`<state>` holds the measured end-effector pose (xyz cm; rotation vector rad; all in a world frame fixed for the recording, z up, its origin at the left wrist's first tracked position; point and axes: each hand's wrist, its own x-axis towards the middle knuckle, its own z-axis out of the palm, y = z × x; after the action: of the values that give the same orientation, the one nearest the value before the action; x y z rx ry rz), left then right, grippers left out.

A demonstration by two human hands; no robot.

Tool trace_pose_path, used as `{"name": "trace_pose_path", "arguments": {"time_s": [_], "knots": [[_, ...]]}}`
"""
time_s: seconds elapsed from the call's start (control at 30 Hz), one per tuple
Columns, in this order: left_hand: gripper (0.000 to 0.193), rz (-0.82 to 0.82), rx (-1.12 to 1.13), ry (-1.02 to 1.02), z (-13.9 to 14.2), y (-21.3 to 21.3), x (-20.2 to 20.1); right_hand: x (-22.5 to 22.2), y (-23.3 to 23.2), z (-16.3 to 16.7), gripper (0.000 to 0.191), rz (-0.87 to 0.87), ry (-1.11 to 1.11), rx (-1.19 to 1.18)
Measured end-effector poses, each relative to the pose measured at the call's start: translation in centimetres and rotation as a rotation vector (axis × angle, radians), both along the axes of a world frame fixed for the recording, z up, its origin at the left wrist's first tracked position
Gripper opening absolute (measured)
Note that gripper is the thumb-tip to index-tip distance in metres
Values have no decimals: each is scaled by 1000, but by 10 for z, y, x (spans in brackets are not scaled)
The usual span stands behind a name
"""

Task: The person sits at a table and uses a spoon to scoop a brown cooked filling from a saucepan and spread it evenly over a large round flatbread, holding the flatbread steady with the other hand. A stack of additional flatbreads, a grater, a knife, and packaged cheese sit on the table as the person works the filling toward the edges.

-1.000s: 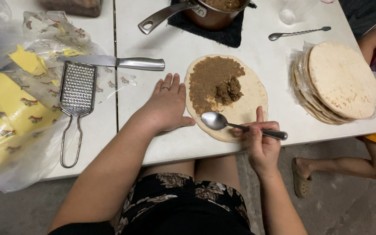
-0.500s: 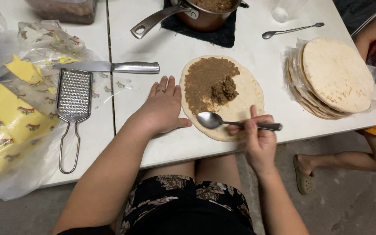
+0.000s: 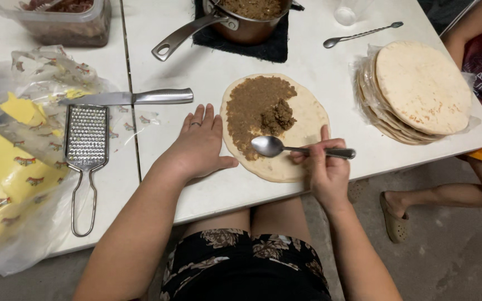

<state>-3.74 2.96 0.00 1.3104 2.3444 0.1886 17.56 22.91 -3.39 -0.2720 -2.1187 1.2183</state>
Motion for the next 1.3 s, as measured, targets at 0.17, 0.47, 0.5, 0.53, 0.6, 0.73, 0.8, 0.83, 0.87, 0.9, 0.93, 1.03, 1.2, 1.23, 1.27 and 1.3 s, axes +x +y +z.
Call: {"name": "trace_pose_path", "arguments": {"time_s": [0.17, 0.47, 0.5, 0.53, 0.6, 0.73, 0.8, 0.83, 0.87, 0.9, 0.93, 1.03, 1.2, 1.23, 1.27, 1.3], "knots": [[115, 1, -19, 2, 2, 3, -1, -2, 10, 2, 12, -61, 40, -284], [115, 10, -4, -14, 4, 2, 1, -3, 6, 18, 11, -36, -64, -250], [115, 9, -9, -11, 5, 3, 1, -3, 9, 21, 11, -45, -47, -86], [115, 7, -15, -8, 5, 3, 1, -3, 10, 22, 11, -56, -31, 78], [115, 3, -26, -11, 5, 4, 2, -7, 6, 20, 12, -3, 20, 19], [116, 8, -33, -15, 6, 4, 1, -20, -13, 6, 10, 43, 65, -4], [116, 5, -29, -7, 6, 3, 1, -20, -15, 5, 10, 69, 38, -35], [115, 3, -27, -3, 6, 4, 1, -19, -14, 6, 10, 80, 24, -51], [115, 1, -24, 1, 6, 4, 0, -17, -11, 7, 10, 56, 13, -50], [115, 2, -24, 1, 6, 4, -1, -14, -6, 10, 11, 35, 1, -47], [115, 3, -23, -1, 6, 3, -1, -12, -2, 12, 11, 14, -12, -45], [114, 1, -27, -5, 6, 5, -1, -13, 4, 10, 10, -24, 25, -9], [114, 14, -20, -13, 7, 5, 0, -21, 3, 2, 12, 57, 98, -306], [115, 15, -26, -12, 8, 5, 0, -21, 3, 2, 12, 69, 89, -360], [115, 16, -30, -11, 8, 6, 0, -19, 5, 4, 11, 34, 50, -224], [115, 16, -25, -8, 8, 7, 0, -16, 9, 7, 9, 1, 10, -87]]}}
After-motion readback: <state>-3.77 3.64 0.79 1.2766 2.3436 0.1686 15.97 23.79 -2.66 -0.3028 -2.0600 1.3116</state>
